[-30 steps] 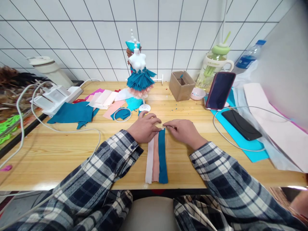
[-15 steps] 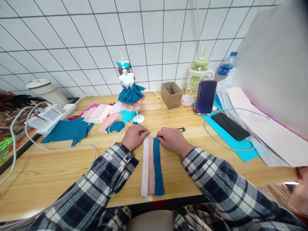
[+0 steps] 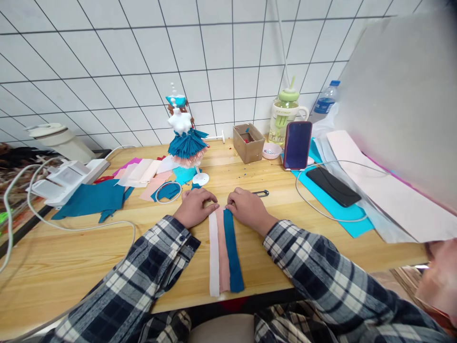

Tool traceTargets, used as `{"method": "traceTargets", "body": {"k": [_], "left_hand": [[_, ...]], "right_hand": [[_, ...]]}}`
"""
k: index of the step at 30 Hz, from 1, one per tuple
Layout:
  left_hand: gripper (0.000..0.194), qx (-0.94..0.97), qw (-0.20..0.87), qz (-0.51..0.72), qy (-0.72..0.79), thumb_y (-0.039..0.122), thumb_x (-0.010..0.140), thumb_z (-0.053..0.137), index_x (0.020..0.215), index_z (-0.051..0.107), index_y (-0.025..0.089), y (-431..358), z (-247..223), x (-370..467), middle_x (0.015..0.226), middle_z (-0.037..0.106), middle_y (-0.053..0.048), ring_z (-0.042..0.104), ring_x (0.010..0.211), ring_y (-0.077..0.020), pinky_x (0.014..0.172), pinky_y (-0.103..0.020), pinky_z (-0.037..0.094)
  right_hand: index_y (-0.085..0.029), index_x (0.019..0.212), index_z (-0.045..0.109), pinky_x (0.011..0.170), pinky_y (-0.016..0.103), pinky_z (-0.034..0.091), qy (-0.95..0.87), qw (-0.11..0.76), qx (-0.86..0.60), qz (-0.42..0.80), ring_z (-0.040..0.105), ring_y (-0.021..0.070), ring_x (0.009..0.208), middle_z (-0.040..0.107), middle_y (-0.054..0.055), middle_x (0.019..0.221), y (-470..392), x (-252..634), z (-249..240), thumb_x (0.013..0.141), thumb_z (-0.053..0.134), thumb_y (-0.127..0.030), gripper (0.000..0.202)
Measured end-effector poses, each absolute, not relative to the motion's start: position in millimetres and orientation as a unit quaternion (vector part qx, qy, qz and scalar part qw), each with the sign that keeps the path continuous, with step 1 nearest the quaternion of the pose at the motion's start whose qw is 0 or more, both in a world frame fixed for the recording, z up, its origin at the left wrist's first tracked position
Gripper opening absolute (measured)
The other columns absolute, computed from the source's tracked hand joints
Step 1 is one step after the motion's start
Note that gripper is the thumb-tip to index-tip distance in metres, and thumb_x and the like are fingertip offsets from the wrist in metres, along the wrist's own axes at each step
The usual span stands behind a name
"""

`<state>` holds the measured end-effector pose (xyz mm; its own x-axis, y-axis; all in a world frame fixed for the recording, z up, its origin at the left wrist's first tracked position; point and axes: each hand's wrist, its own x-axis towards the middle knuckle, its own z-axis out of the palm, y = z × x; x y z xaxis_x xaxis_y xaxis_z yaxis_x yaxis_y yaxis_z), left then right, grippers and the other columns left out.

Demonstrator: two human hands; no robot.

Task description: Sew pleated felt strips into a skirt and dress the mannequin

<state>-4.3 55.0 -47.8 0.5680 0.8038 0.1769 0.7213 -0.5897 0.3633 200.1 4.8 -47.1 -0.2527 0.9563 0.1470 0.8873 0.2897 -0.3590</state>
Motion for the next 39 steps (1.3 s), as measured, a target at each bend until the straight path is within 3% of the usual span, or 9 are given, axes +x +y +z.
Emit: {"method": "traceTargets", "body": {"k": [10,13,21,25,27,30,32,36,39], "left_hand": [[0.028,0.835,0.33,0.213,0.385,0.046,0.083,0.06,0.078,0.063,0.018,56,-37,-12,0.087,0.069,-0.005,0.061,0.086,-0.0187,0.083,-0.033,0.048],[0.029,0.799,0.384,0.22,0.407,0.047,0.082,0.062,0.079,0.062,0.018,55,-39,-12,0.077,0.067,-0.003,0.062,0.073,-0.0164,0.071,-0.029,0.05],[0.025,0.825,0.317,0.225,0.409,0.043,0.079,0.066,0.078,0.068,0.018,54,-35,-10,0.07,0.069,-0.001,0.062,0.066,-0.0144,0.065,-0.026,0.049],[0.023,0.834,0.306,0.225,0.4,0.041,0.079,0.066,0.077,0.069,0.018,53,-33,-9,0.071,0.069,-0.002,0.062,0.068,-0.0147,0.067,-0.026,0.048],[0.028,0.821,0.315,0.24,0.412,0.042,0.076,0.069,0.091,0.069,0.017,50,-33,-8,0.081,0.07,-0.003,0.063,0.073,-0.0159,0.07,-0.028,0.049],[0.069,0.798,0.356,0.26,0.412,0.044,0.07,0.075,0.13,0.052,0.019,45,-36,-4,0.102,0.069,-0.006,0.065,0.083,-0.0189,0.072,-0.03,0.051],[0.073,0.804,0.371,0.238,0.398,0.042,0.068,0.077,0.132,0.05,0.02,43,-36,-3,0.106,0.069,-0.006,0.065,0.087,-0.0207,0.073,-0.031,0.051],[0.032,0.791,0.191,0.311,0.491,0.037,0.076,0.071,0.103,0.067,0.02,45,-29,-5,0.094,0.07,-0.003,0.063,0.087,-0.022,0.08,-0.034,0.049],[0.054,0.727,0.011,0.42,0.543,0.034,0.081,0.067,0.13,0.052,0.021,52,-24,-13,0.113,0.064,-0.007,0.058,0.101,-0.0238,0.09,-0.038,0.047]], "right_hand": [[-0.022,0.09,0.064,0.066,0.024,0.039,-0.758,0.28,-0.546,0.22,0.062,0.0137,0.076,0.07,-0.001,0.082,9,214,-40,0.087,0.063,-0.025,0.005],[-0.023,0.108,0.063,0.067,0.023,0.043,-0.729,0.314,-0.535,0.291,0.065,0.0121,0.075,0.073,-0.003,0.084,11,216,-44,0.085,0.064,-0.023,0.023],[-0.025,0.098,0.074,0.073,0.024,0.05,-0.739,0.264,-0.519,0.337,0.069,0.0145,0.083,0.076,0.0,0.095,14,220,-50,0.087,0.061,-0.038,0.022],[-0.023,0.087,0.075,0.061,0.022,0.045,-0.735,0.262,-0.532,0.329,0.065,0.0133,0.07,0.075,-0.001,0.079,15,218,-51,0.083,0.064,-0.036,0.018],[-0.023,0.082,0.074,0.057,0.021,0.042,-0.732,0.271,-0.538,0.317,0.062,0.0124,0.065,0.072,-0.002,0.071,16,218,-50,0.081,0.064,-0.032,0.014],[-0.021,0.086,0.073,0.059,0.024,0.044,-0.705,0.366,-0.555,0.249,0.06,0.0134,0.063,0.071,0.0,0.074,12,221,-41,0.085,0.06,-0.034,0.018],[-0.022,0.091,0.072,0.067,0.028,0.048,-0.678,0.452,-0.56,0.15,0.062,0.0168,0.074,0.071,0.005,0.086,4,225,-31,0.09,0.054,-0.038,0.024],[-0.03,0.087,0.074,0.082,0.037,0.047,-0.733,0.468,-0.494,-0.022,0.061,0.0211,0.089,0.07,0.007,0.098,-20,226,-20,0.09,0.056,-0.039,0.02],[-0.033,0.09,0.073,0.078,0.033,0.047,-0.834,0.436,-0.332,-0.055,0.06,0.0162,0.081,0.071,0.001,0.094,-27,220,-24,0.088,0.062,-0.03,0.012]]}}
